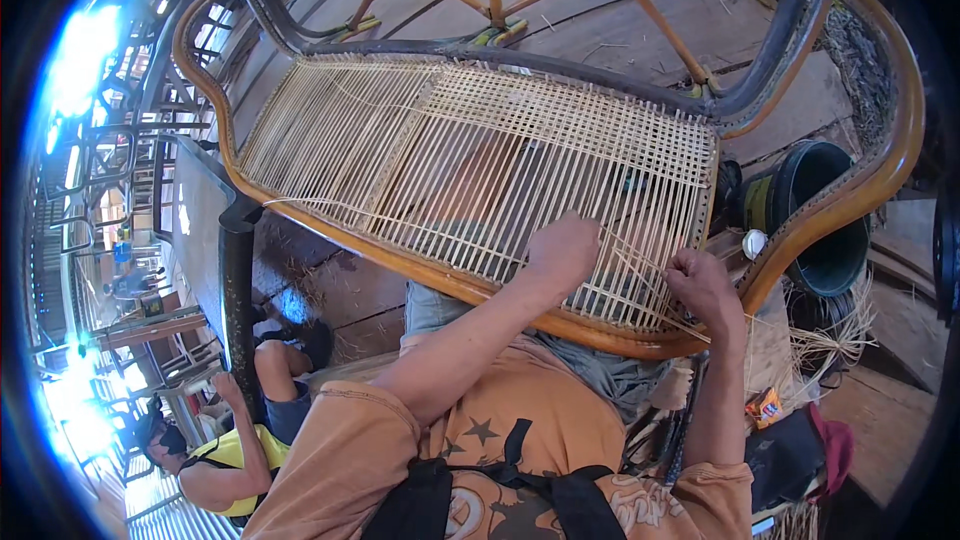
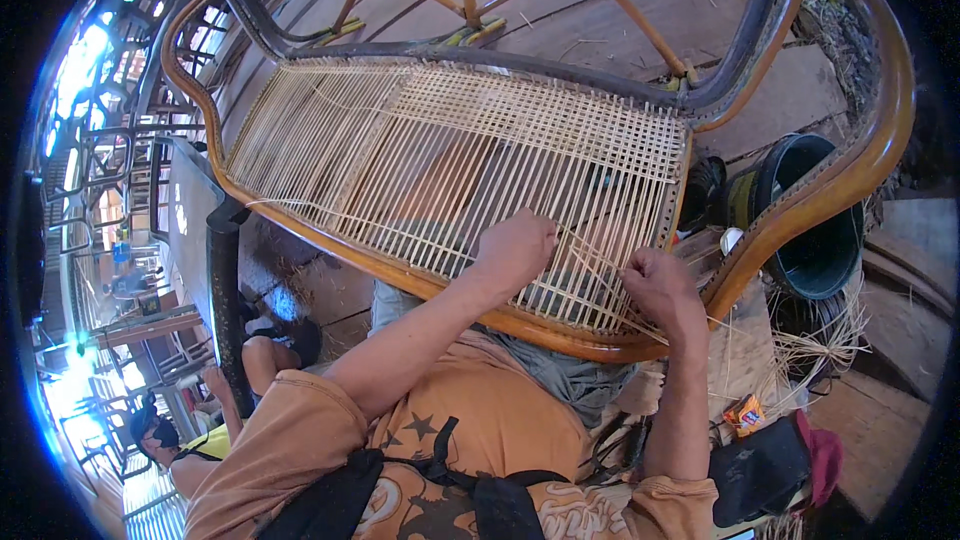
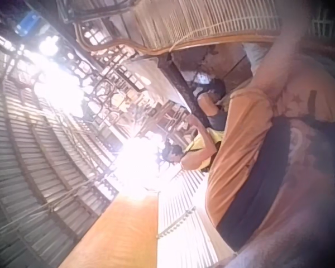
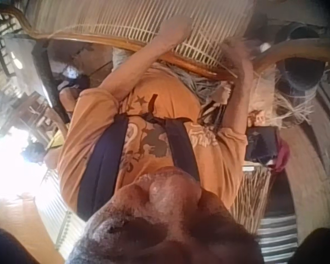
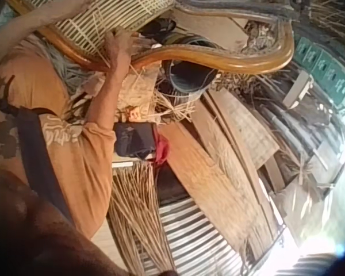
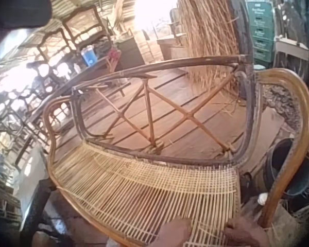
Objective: Weaving and securing rattan strips onto a furniture frame using a hammer, pliers, and a spacing template.
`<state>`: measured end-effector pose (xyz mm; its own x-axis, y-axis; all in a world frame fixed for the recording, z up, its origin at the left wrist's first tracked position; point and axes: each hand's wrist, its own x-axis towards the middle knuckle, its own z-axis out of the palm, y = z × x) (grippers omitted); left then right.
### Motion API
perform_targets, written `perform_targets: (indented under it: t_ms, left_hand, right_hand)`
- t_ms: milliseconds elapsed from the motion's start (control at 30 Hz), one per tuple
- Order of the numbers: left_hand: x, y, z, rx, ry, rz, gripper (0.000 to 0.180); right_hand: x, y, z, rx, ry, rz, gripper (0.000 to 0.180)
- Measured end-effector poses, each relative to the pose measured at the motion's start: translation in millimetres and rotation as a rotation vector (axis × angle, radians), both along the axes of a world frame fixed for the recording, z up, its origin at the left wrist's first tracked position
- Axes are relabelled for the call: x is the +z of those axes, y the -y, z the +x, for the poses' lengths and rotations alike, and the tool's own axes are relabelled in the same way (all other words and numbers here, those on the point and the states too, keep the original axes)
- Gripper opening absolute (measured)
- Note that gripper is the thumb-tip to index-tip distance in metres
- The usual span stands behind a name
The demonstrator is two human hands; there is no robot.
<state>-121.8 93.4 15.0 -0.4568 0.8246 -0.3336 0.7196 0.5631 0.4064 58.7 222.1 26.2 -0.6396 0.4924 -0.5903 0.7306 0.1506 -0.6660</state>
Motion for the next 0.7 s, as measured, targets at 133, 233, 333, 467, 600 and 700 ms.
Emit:
perform_targets:
  t_ms: [133,233,333,467,600,700]
  left_hand:
    - [-9,-6,-6,-0.008,0.043,-0.135,0.018]
    - [-11,-3,-16,0.106,0.247,-0.148,0.020]
    - [-12,-1,-24,0.195,0.416,-0.096,0.022]
    - [-14,-1,-20,0.184,0.356,-0.045,0.019]
    - [-9,8,-7,0.090,0.035,0.076,0.021]
    - [-13,12,-6,0.017,-0.024,0.057,0.020]
  right_hand:
    - [-5,-1,0,0.000,-0.032,0.009,0.016]
    - [4,0,3,-0.025,-0.038,-0.035,0.016]
    - [0,-1,4,-0.024,-0.034,-0.036,0.016]
    - [-4,-1,6,0.005,-0.021,-0.018,0.018]
    - [-1,16,-9,0.049,-0.024,0.272,0.020]
    - [1,16,-11,0.066,0.010,0.240,0.021]
